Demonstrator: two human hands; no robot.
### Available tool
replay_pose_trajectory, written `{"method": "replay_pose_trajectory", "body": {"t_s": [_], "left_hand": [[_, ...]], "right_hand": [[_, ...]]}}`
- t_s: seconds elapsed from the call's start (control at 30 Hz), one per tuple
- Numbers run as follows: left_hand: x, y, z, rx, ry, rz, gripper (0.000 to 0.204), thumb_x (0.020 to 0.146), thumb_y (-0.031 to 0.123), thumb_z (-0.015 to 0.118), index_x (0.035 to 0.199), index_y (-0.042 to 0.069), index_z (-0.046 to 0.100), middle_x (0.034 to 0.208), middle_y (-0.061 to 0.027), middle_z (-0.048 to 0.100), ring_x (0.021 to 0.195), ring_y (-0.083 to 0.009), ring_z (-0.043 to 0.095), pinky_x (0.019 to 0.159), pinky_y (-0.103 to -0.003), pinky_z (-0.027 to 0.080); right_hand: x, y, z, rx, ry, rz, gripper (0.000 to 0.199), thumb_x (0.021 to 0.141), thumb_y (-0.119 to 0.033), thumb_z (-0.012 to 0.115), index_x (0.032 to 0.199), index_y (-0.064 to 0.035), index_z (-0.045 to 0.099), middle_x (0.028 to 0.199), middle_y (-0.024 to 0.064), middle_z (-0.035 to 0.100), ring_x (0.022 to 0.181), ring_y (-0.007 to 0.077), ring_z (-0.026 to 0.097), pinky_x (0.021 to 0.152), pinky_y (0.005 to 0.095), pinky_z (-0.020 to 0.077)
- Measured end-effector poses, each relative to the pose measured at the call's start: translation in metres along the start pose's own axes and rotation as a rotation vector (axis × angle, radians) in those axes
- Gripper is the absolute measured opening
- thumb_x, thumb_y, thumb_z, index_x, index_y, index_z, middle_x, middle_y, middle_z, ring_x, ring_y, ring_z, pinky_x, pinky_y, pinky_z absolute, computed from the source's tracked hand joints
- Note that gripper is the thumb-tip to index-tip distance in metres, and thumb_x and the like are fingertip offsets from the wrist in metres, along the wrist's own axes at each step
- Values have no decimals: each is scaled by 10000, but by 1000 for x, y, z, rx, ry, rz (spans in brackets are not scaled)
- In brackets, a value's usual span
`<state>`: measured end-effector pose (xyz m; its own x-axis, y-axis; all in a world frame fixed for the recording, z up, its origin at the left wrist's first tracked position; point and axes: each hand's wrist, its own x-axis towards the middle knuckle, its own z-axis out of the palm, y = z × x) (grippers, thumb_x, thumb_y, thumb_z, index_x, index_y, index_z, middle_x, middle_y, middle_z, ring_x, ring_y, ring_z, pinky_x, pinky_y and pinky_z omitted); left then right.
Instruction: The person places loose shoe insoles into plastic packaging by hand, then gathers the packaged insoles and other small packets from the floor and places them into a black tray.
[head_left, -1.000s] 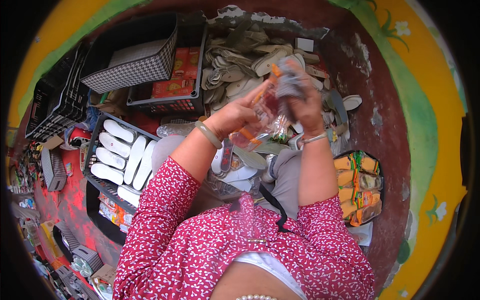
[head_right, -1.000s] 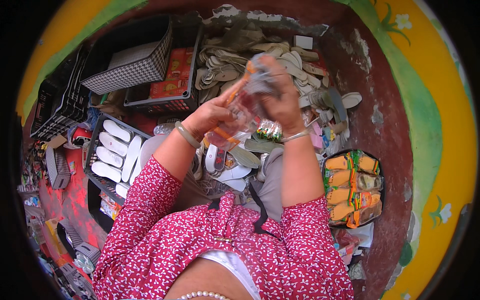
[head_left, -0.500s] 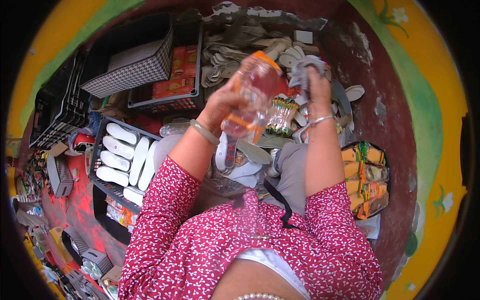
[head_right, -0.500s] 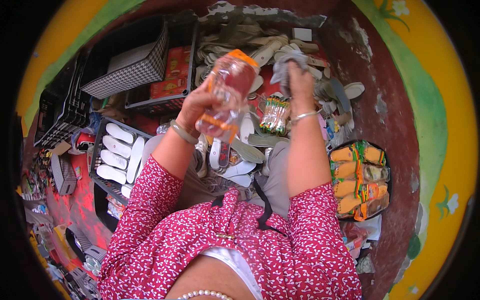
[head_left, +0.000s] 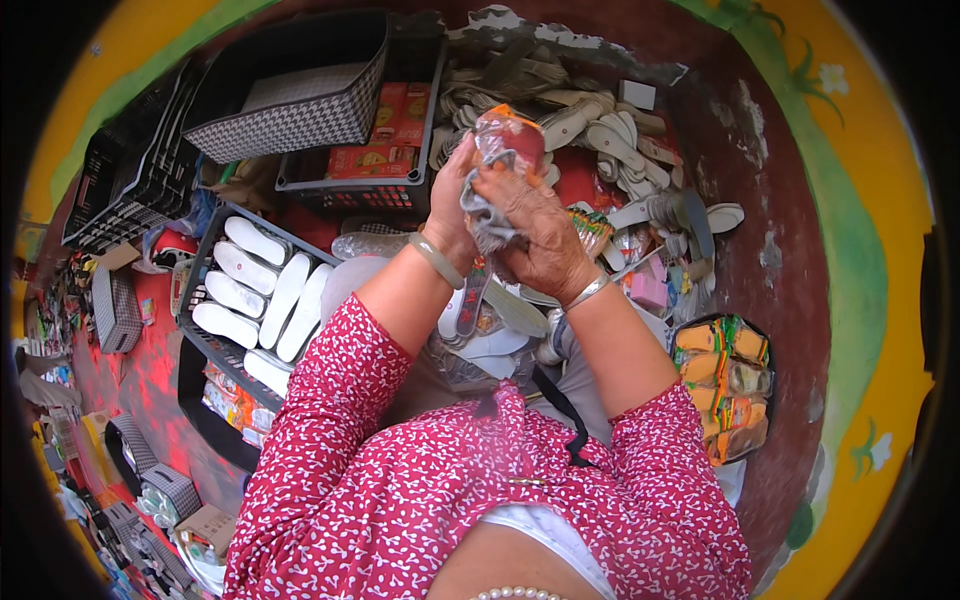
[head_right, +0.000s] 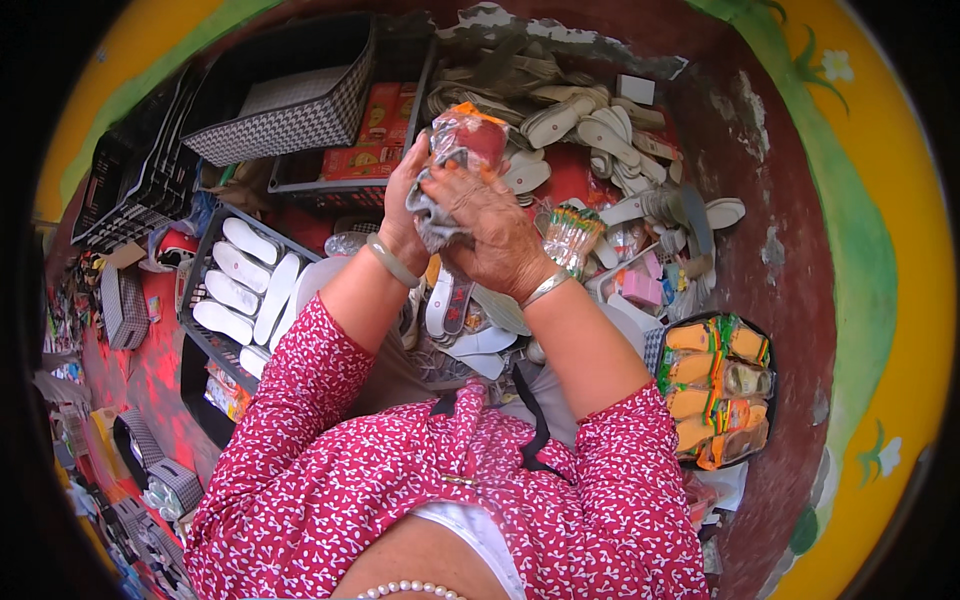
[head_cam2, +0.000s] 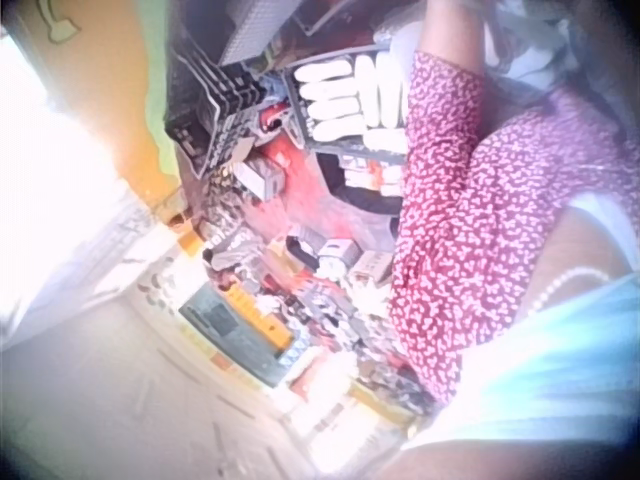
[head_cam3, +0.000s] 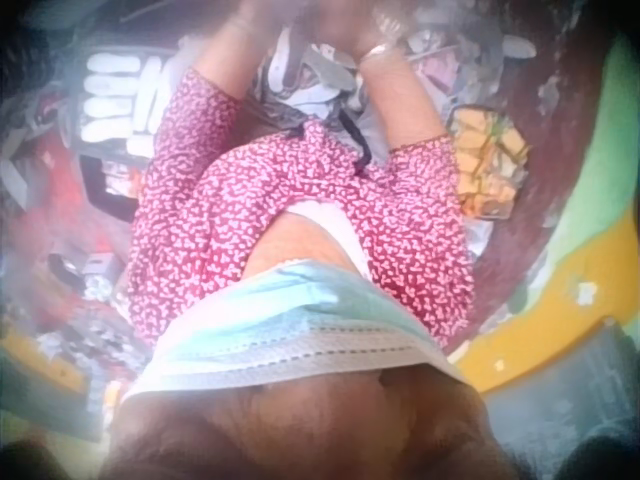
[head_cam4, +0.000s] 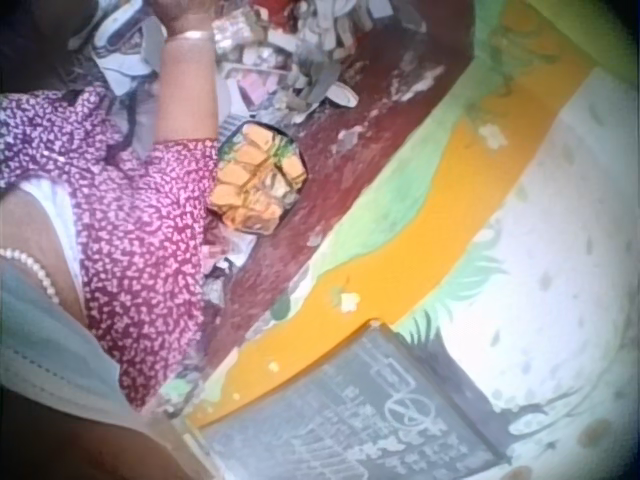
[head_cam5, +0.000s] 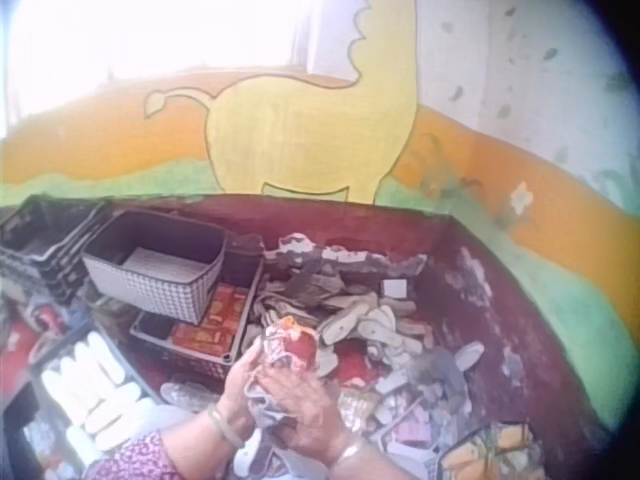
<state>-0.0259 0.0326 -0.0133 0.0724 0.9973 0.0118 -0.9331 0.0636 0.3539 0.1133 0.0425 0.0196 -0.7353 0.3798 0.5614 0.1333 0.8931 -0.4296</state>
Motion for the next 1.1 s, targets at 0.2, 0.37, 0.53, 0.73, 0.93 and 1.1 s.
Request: {"method": "replay_pose_trajectory", "body": {"t_s": [0.2,0.37,0.53,0.73,0.93,1.1], "left_hand": [[-8,-6,26,-142,36,-122,541,906,504,387,1159,44,516,1117,-142,581,1030,-261,569,922,-417,441],[-23,-11,36,217,-87,-181,612,759,98,606,1311,37,349,1194,-122,518,1061,-249,546,941,-391,420],[-19,-10,26,186,-148,-171,671,716,-29,515,1345,39,291,1106,-143,544,973,-241,575,911,-375,433],[-18,-10,30,237,-165,-239,721,673,-44,508,1356,20,288,1168,-160,523,1044,-268,552,956,-395,409],[-21,-16,34,610,-110,-367,769,639,-106,441,1375,58,296,1040,-105,544,904,-230,567,883,-376,439],[-17,-19,45,629,-40,-304,815,586,-114,418,1375,24,264,998,-154,556,903,-266,573,898,-389,440]], "right_hand": [[2,15,-4,-197,158,94,543,721,-183,633,1239,-98,494,1280,83,498,1212,247,444,1065,433,221],[3,41,-15,-167,318,255,476,765,-199,588,1222,-101,501,1223,101,533,1155,288,481,1000,418,320],[-19,103,-48,180,146,1101,426,858,-241,512,1204,5,480,1118,149,575,971,288,585,759,399,500],[-26,85,-75,1482,879,689,364,889,-280,488,1167,-46,505,1052,49,604,919,201,591,643,345,504],[-24,80,-35,1082,155,751,331,791,-164,656,1068,0,579,954,33,617,838,102,564,761,259,460],[-17,81,-30,856,465,577,250,762,-165,664,955,-9,635,833,25,644,764,99,564,727,259,461]]}}
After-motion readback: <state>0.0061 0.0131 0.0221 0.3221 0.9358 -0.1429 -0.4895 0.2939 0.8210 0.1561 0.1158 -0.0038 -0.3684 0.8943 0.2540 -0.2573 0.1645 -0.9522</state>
